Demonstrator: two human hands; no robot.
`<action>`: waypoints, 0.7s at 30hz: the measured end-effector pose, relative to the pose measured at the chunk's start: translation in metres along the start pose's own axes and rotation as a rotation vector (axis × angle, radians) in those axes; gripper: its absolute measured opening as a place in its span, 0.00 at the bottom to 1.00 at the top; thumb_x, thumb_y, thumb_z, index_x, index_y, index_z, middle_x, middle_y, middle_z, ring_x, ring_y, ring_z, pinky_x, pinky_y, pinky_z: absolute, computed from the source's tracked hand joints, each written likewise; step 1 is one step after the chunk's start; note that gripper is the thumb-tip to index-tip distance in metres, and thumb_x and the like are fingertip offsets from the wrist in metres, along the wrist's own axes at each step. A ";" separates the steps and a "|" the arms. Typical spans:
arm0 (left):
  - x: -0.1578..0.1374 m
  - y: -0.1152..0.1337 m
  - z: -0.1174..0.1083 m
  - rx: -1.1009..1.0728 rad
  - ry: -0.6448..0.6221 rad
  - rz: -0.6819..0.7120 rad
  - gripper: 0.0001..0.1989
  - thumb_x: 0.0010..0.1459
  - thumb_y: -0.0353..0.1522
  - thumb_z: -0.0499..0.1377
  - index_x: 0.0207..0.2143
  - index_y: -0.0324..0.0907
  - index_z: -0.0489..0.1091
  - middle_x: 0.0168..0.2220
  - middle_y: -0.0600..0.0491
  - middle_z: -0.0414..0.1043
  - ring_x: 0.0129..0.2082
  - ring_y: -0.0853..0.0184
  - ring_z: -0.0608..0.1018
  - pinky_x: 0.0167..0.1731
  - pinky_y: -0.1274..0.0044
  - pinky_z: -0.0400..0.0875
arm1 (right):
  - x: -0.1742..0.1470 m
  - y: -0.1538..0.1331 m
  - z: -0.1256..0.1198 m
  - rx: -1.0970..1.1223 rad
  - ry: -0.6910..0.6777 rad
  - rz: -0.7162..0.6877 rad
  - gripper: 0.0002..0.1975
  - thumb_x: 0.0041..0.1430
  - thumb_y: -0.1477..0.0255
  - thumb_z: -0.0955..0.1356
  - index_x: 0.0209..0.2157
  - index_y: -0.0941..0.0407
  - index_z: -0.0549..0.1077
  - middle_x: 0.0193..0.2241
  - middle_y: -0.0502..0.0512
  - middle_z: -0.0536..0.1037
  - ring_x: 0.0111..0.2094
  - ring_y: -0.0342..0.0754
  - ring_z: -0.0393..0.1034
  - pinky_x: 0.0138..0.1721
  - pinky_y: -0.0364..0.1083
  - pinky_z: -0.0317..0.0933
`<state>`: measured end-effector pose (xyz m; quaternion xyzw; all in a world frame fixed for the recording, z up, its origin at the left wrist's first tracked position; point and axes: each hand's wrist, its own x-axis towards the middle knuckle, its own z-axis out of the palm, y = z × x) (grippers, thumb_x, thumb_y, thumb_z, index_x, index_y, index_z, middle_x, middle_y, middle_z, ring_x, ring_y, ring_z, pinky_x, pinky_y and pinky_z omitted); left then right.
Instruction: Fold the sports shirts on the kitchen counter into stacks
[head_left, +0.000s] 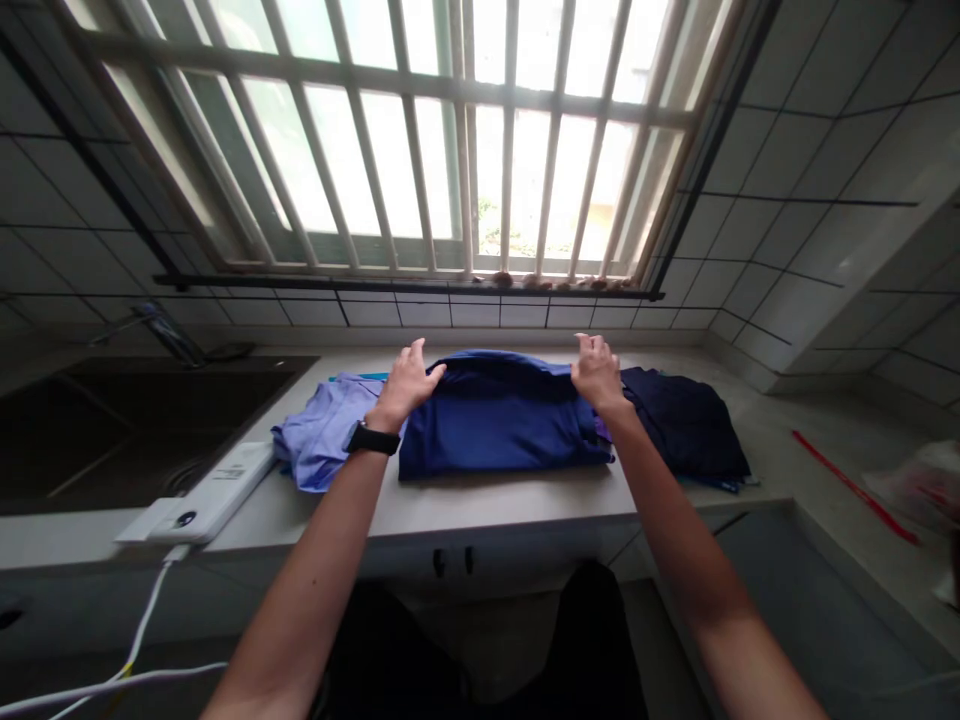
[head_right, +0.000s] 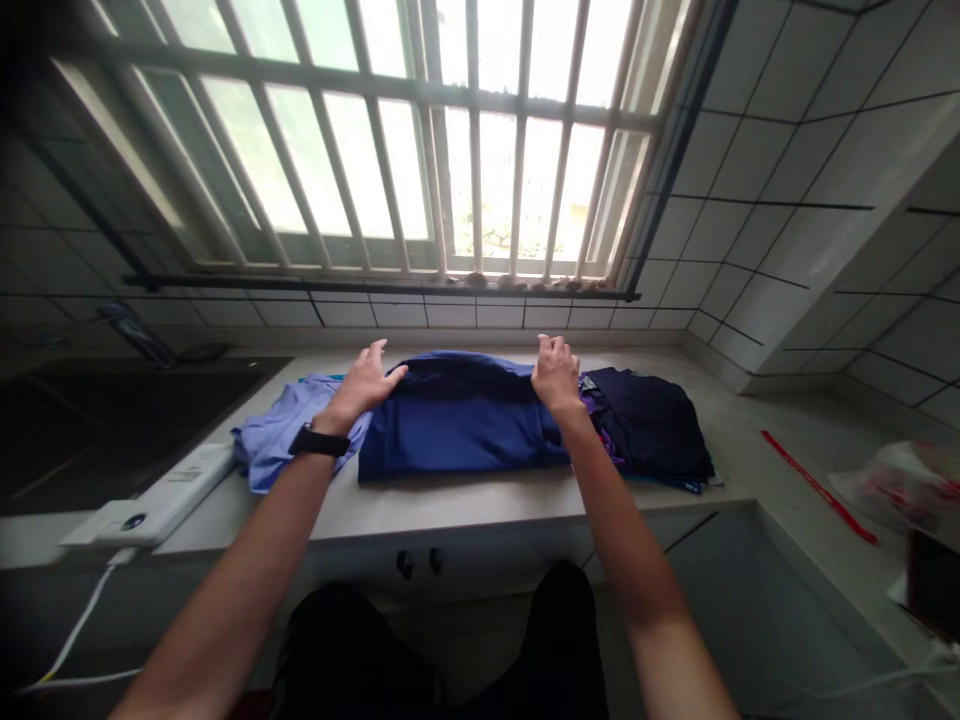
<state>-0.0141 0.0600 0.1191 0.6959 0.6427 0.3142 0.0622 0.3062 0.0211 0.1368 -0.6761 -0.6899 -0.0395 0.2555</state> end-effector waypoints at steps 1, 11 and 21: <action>0.000 -0.005 0.011 0.040 -0.007 0.032 0.32 0.63 0.35 0.59 0.67 0.34 0.60 0.61 0.35 0.71 0.61 0.53 0.74 0.62 0.67 0.66 | -0.006 -0.003 0.010 -0.037 0.017 0.017 0.25 0.66 0.77 0.64 0.64 0.59 0.68 0.59 0.69 0.74 0.59 0.59 0.69 0.60 0.55 0.64; -0.068 -0.037 0.090 0.334 -0.301 0.178 0.26 0.68 0.41 0.54 0.66 0.48 0.70 0.70 0.42 0.65 0.70 0.49 0.65 0.67 0.58 0.61 | -0.079 0.007 0.082 -0.089 -0.489 0.084 0.27 0.74 0.67 0.60 0.71 0.51 0.63 0.73 0.62 0.59 0.70 0.62 0.60 0.64 0.60 0.63; -0.076 0.008 0.069 0.507 -0.390 0.109 0.31 0.68 0.48 0.52 0.54 0.30 0.75 0.54 0.32 0.76 0.56 0.47 0.77 0.53 0.65 0.72 | -0.062 -0.008 0.075 -0.136 -0.399 -0.091 0.31 0.69 0.82 0.58 0.70 0.56 0.65 0.72 0.63 0.62 0.74 0.59 0.53 0.71 0.62 0.50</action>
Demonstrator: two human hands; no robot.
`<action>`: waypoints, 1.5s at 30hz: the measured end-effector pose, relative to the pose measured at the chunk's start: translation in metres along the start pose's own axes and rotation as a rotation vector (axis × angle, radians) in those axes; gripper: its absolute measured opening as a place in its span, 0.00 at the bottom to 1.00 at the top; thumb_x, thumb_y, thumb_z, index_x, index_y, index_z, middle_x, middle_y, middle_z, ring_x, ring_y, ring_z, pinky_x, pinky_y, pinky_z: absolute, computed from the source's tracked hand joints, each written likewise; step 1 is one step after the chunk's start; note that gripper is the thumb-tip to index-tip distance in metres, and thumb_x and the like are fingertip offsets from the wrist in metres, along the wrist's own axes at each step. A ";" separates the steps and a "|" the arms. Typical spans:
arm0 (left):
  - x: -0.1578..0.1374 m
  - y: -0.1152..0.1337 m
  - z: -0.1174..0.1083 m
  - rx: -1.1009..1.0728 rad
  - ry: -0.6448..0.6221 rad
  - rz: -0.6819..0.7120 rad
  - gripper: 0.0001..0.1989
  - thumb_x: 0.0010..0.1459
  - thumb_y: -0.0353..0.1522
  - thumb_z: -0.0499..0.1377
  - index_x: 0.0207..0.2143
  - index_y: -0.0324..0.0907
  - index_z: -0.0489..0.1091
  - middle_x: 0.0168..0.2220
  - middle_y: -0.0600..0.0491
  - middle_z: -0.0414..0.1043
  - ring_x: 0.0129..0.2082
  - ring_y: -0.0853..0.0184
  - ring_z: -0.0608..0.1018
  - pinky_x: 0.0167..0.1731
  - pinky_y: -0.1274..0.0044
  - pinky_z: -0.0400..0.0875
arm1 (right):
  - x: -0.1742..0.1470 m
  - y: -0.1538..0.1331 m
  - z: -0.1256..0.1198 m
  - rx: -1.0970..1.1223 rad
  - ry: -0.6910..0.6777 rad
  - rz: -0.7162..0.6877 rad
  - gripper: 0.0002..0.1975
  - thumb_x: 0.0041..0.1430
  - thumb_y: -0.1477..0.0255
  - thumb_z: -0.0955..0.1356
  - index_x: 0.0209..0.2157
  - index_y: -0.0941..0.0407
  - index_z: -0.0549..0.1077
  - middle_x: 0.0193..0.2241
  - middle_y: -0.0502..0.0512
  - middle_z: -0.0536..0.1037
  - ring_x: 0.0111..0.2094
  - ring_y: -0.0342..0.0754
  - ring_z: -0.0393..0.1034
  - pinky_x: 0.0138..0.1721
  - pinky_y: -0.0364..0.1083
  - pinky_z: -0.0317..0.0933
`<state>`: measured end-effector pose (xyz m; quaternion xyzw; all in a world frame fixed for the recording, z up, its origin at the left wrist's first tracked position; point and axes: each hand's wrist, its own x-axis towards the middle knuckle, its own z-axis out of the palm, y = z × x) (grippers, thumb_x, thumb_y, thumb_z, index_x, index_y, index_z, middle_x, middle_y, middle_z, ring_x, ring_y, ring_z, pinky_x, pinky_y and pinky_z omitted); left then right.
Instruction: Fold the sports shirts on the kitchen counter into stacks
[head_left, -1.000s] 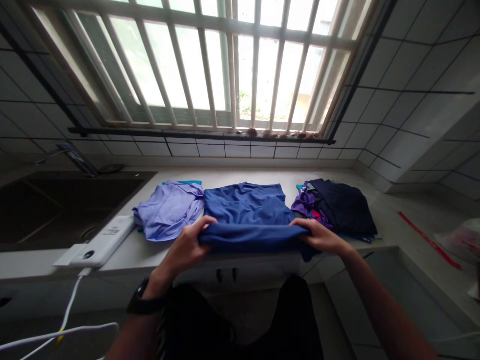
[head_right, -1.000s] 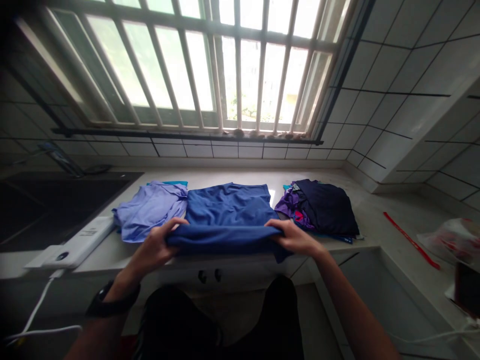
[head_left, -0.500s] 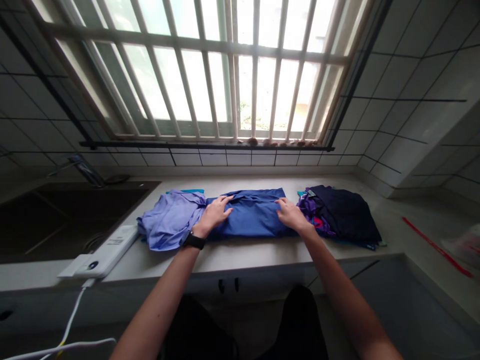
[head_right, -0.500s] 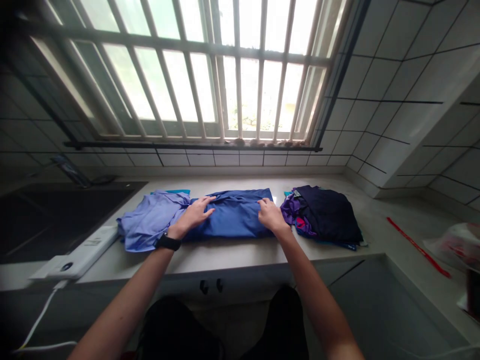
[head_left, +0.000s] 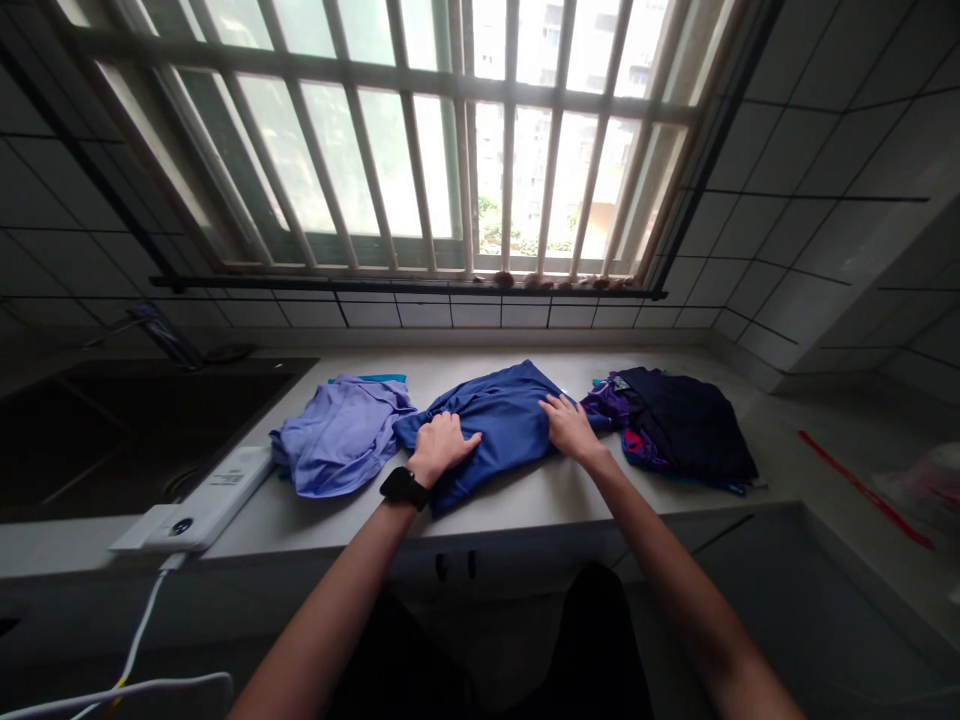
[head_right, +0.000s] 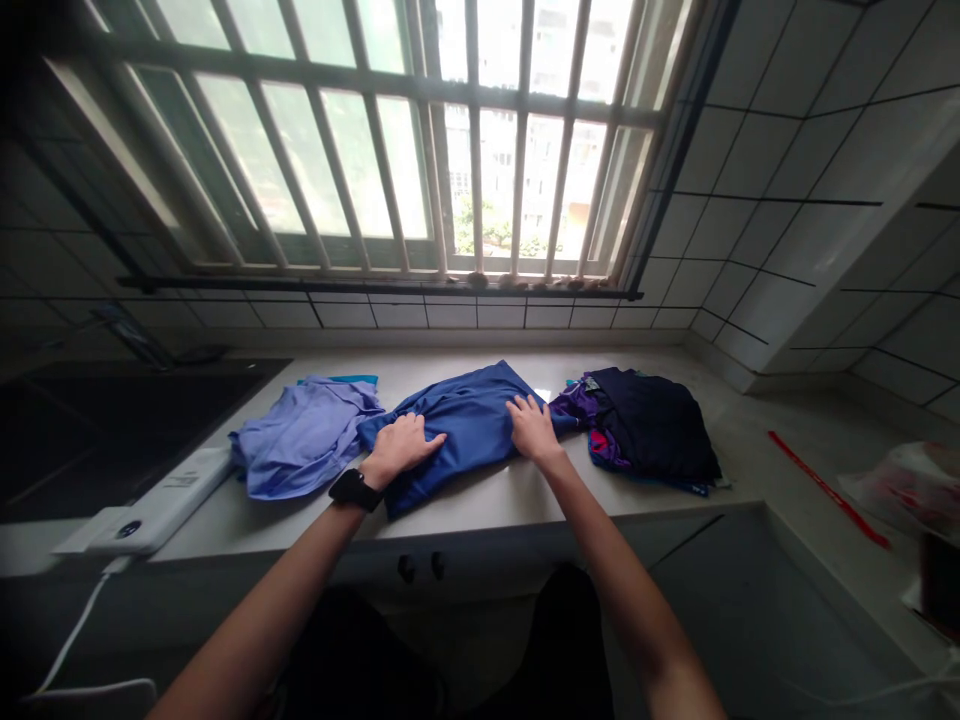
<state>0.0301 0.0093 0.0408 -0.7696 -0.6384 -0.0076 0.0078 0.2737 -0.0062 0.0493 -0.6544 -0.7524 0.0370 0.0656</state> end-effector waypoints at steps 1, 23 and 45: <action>-0.010 0.004 0.000 0.000 -0.003 -0.004 0.31 0.68 0.48 0.52 0.53 0.29 0.75 0.52 0.30 0.77 0.54 0.46 0.78 0.50 0.65 0.73 | -0.012 -0.010 0.004 0.043 0.010 -0.054 0.29 0.70 0.80 0.59 0.70 0.58 0.65 0.72 0.64 0.62 0.73 0.59 0.53 0.71 0.61 0.52; -0.132 -0.090 0.052 -0.127 0.137 0.511 0.39 0.55 0.22 0.57 0.68 0.52 0.65 0.64 0.46 0.71 0.57 0.56 0.77 0.57 0.64 0.70 | -0.141 -0.055 0.102 0.207 0.304 -0.396 0.30 0.63 0.78 0.69 0.65 0.47 0.71 0.66 0.58 0.72 0.69 0.60 0.61 0.70 0.67 0.51; 0.028 0.006 -0.003 -0.241 -0.037 0.271 0.27 0.69 0.45 0.54 0.68 0.51 0.64 0.72 0.45 0.62 0.70 0.53 0.64 0.67 0.57 0.60 | -0.029 0.007 -0.002 0.356 0.259 0.197 0.23 0.70 0.65 0.63 0.63 0.58 0.70 0.52 0.67 0.78 0.51 0.56 0.76 0.55 0.50 0.68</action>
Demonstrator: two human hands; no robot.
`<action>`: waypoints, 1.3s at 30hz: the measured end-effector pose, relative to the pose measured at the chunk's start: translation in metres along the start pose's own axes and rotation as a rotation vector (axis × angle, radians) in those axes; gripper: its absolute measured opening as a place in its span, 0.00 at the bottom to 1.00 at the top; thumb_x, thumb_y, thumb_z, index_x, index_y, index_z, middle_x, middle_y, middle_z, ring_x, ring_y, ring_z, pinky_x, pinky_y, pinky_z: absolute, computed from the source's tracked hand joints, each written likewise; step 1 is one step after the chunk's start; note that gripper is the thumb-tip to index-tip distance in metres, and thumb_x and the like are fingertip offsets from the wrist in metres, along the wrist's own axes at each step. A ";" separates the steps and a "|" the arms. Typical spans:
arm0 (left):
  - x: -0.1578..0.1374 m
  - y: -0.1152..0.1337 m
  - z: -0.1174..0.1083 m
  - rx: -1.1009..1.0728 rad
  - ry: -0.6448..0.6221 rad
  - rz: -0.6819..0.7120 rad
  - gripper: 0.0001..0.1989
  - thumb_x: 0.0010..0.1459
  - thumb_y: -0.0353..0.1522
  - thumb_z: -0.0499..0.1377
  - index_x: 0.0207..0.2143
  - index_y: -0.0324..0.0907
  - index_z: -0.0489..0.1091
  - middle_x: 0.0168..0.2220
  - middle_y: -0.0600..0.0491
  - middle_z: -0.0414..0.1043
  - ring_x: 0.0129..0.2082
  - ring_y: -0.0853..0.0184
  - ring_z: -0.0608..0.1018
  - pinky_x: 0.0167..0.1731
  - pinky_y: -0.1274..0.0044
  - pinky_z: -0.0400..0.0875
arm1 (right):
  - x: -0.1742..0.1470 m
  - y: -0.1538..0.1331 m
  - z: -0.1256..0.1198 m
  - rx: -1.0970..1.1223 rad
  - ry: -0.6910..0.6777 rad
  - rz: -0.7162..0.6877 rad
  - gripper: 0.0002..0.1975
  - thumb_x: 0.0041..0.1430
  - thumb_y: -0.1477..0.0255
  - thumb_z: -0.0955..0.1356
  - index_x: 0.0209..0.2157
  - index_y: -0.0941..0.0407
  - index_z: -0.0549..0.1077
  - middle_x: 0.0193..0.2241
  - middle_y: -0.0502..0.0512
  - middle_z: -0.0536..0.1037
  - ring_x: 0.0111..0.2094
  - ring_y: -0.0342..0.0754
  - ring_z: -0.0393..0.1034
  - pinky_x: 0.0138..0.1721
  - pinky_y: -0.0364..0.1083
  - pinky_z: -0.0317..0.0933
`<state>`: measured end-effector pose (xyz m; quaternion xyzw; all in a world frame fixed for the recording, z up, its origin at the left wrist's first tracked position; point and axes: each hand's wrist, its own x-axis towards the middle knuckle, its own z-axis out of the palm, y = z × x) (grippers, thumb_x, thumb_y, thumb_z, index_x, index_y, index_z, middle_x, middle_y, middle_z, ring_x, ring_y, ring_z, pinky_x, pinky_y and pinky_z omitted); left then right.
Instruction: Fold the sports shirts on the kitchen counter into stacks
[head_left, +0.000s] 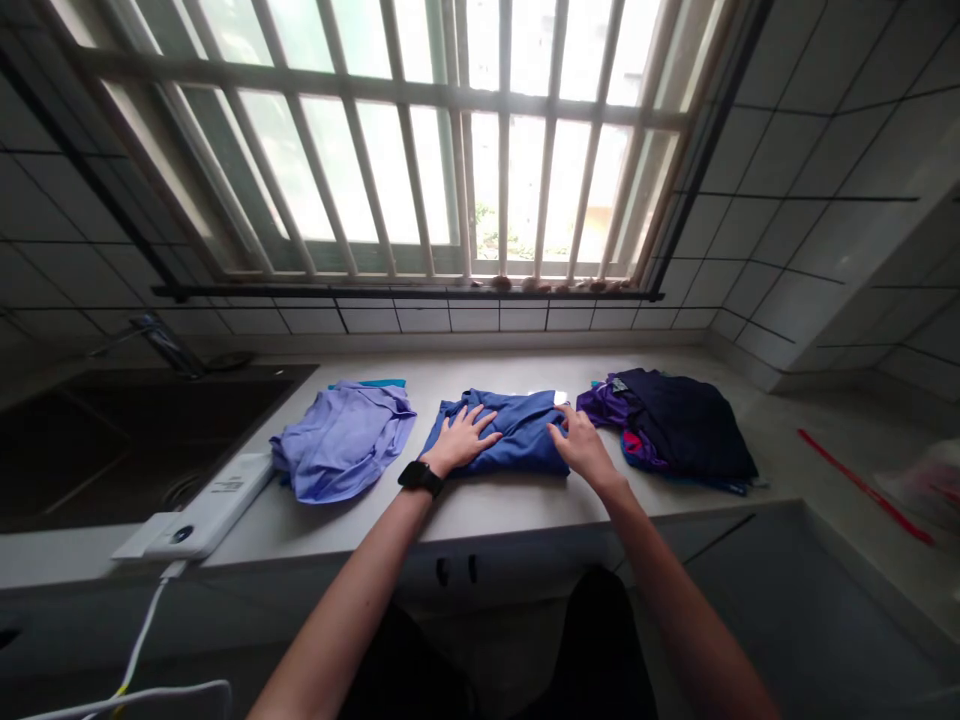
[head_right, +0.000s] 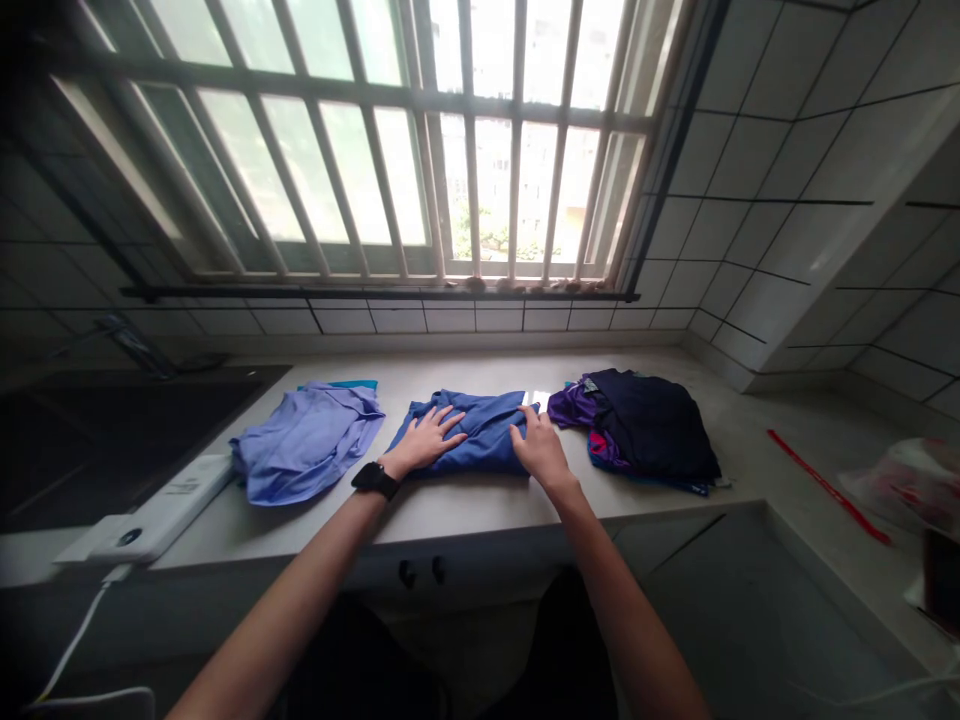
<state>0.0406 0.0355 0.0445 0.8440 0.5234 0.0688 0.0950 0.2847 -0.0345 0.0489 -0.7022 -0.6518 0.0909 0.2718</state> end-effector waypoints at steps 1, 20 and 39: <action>-0.007 -0.003 0.008 -0.019 -0.006 -0.034 0.29 0.69 0.47 0.53 0.69 0.50 0.62 0.73 0.44 0.59 0.71 0.53 0.63 0.68 0.56 0.58 | -0.003 0.004 0.006 -0.067 -0.048 0.097 0.24 0.71 0.62 0.63 0.62 0.60 0.70 0.52 0.70 0.78 0.53 0.59 0.76 0.55 0.51 0.68; -0.111 -0.022 -0.029 -0.536 0.785 -0.587 0.27 0.65 0.42 0.57 0.62 0.43 0.55 0.54 0.42 0.76 0.58 0.50 0.78 0.56 0.63 0.74 | 0.130 -0.123 0.028 0.740 -0.198 -0.333 0.27 0.47 0.70 0.74 0.52 0.56 0.72 0.41 0.54 0.83 0.40 0.54 0.78 0.43 0.50 0.72; -0.137 -0.125 -0.046 -0.011 0.723 -0.642 0.20 0.66 0.32 0.48 0.53 0.41 0.74 0.53 0.38 0.76 0.54 0.48 0.76 0.57 0.57 0.71 | 0.045 -0.275 0.196 0.001 -0.505 -0.628 0.28 0.77 0.58 0.54 0.71 0.49 0.62 0.75 0.57 0.55 0.76 0.62 0.40 0.69 0.79 0.35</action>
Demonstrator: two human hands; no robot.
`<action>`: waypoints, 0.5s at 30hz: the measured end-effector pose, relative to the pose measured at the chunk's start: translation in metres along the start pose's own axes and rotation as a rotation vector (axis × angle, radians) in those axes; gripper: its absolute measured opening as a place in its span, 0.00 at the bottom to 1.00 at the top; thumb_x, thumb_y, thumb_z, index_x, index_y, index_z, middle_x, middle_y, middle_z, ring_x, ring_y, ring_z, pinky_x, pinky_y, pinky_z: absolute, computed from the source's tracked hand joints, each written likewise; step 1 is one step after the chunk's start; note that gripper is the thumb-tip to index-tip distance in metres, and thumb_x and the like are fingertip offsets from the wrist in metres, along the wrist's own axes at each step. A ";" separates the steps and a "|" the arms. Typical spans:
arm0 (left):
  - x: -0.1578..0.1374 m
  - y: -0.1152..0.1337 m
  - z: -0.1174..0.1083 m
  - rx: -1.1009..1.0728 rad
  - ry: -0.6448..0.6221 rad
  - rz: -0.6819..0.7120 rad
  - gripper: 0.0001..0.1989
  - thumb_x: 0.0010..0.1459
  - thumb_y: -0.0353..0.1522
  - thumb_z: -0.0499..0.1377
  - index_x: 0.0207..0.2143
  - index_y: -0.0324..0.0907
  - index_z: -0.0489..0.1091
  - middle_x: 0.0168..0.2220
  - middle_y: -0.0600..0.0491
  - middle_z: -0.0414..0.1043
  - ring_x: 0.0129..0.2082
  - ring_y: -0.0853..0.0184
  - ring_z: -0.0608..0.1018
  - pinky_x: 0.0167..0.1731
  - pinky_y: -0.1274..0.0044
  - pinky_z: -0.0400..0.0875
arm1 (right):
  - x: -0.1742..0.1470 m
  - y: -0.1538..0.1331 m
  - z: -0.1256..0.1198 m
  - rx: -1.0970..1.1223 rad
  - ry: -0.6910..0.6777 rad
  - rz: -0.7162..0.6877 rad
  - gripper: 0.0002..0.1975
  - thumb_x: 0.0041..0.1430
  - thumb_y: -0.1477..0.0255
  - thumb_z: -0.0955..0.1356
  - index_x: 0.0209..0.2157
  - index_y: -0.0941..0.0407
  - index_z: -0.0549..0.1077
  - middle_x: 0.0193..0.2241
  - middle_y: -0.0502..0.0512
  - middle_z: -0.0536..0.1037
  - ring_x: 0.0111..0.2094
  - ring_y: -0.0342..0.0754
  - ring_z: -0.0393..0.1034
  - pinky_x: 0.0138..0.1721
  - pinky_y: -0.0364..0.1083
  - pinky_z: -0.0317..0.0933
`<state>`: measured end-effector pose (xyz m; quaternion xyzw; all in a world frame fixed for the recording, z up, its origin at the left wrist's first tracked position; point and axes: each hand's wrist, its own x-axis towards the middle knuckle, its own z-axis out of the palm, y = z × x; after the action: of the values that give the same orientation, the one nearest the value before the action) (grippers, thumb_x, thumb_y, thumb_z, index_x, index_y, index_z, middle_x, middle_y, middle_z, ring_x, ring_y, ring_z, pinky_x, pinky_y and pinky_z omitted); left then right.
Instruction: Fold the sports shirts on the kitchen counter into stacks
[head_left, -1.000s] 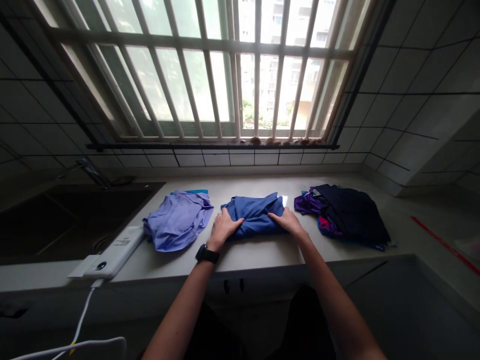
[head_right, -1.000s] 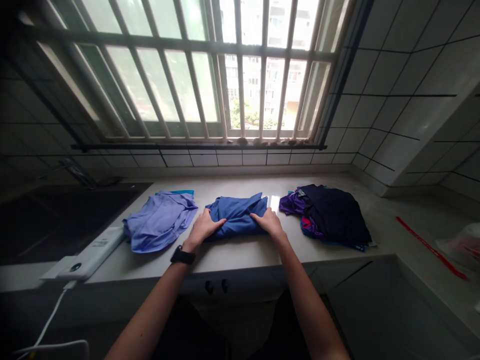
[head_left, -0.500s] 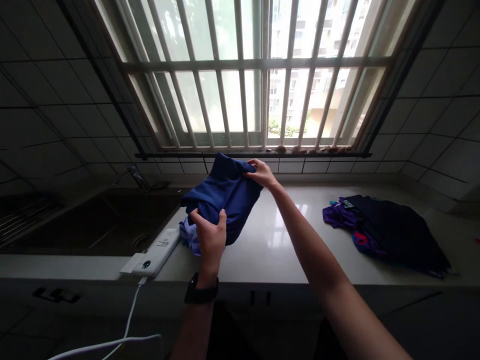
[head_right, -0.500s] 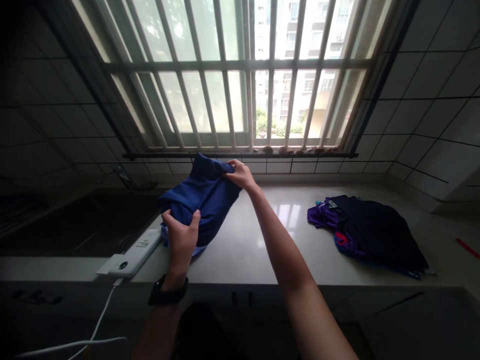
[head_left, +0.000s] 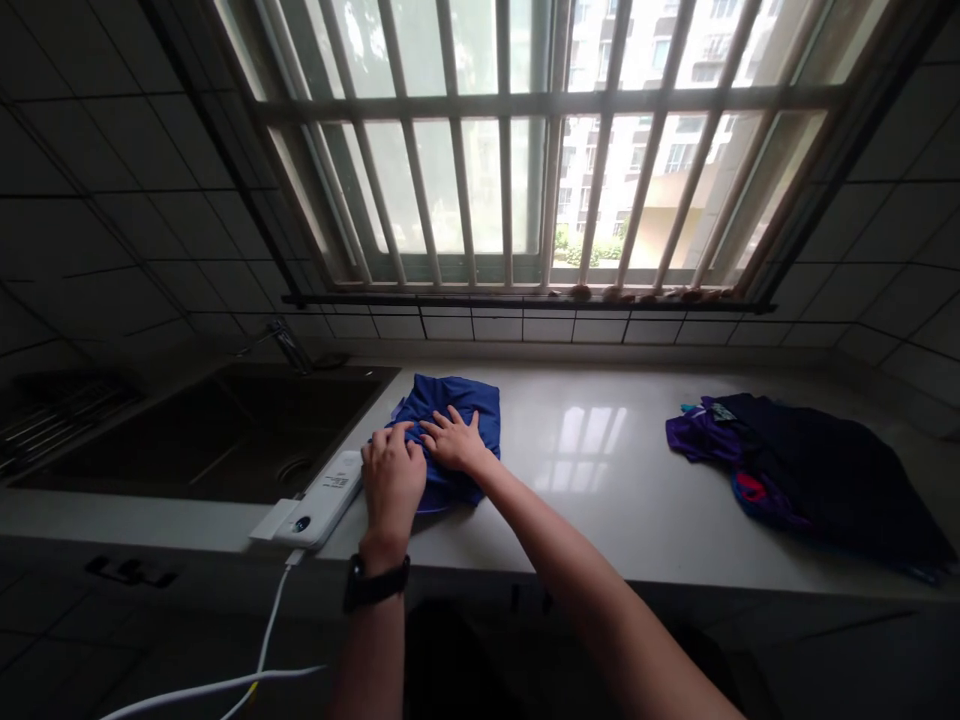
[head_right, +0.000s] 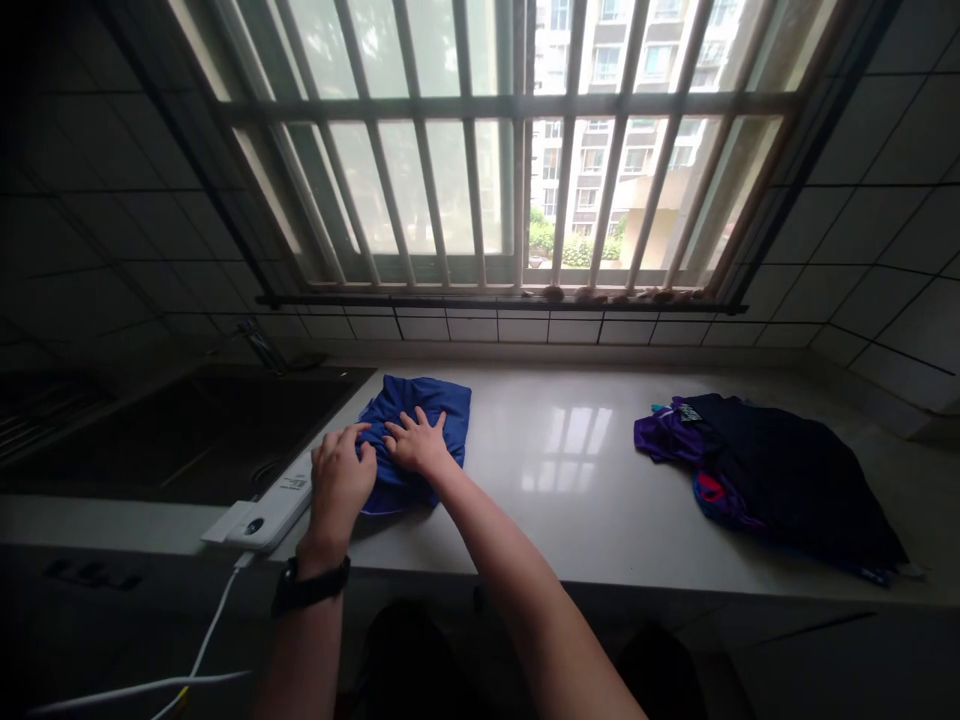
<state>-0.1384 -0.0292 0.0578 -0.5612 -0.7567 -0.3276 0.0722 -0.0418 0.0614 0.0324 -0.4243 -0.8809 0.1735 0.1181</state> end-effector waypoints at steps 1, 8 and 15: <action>0.013 -0.002 0.005 0.009 -0.035 0.027 0.22 0.66 0.32 0.46 0.55 0.42 0.74 0.57 0.38 0.75 0.56 0.48 0.75 0.58 0.58 0.70 | 0.000 0.001 0.000 0.005 0.008 0.000 0.28 0.77 0.58 0.54 0.72 0.50 0.61 0.75 0.57 0.55 0.76 0.62 0.40 0.69 0.79 0.34; 0.058 -0.032 0.070 0.069 -0.294 -0.127 0.24 0.68 0.37 0.47 0.60 0.47 0.74 0.65 0.44 0.71 0.65 0.51 0.71 0.64 0.55 0.64 | -0.002 0.007 0.003 0.043 0.028 -0.007 0.29 0.76 0.62 0.53 0.73 0.56 0.56 0.76 0.57 0.52 0.77 0.58 0.37 0.71 0.76 0.33; 0.058 -0.044 0.083 0.128 -0.304 -0.057 0.26 0.69 0.33 0.45 0.63 0.43 0.70 0.66 0.41 0.70 0.65 0.53 0.72 0.64 0.56 0.65 | 0.002 0.000 -0.002 0.064 0.052 0.033 0.26 0.76 0.64 0.54 0.71 0.53 0.60 0.75 0.57 0.55 0.77 0.58 0.40 0.71 0.76 0.35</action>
<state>-0.1771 0.0583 0.0031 -0.5770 -0.7937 -0.1919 -0.0168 -0.0426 0.0629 0.0344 -0.4391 -0.8644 0.1924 0.1514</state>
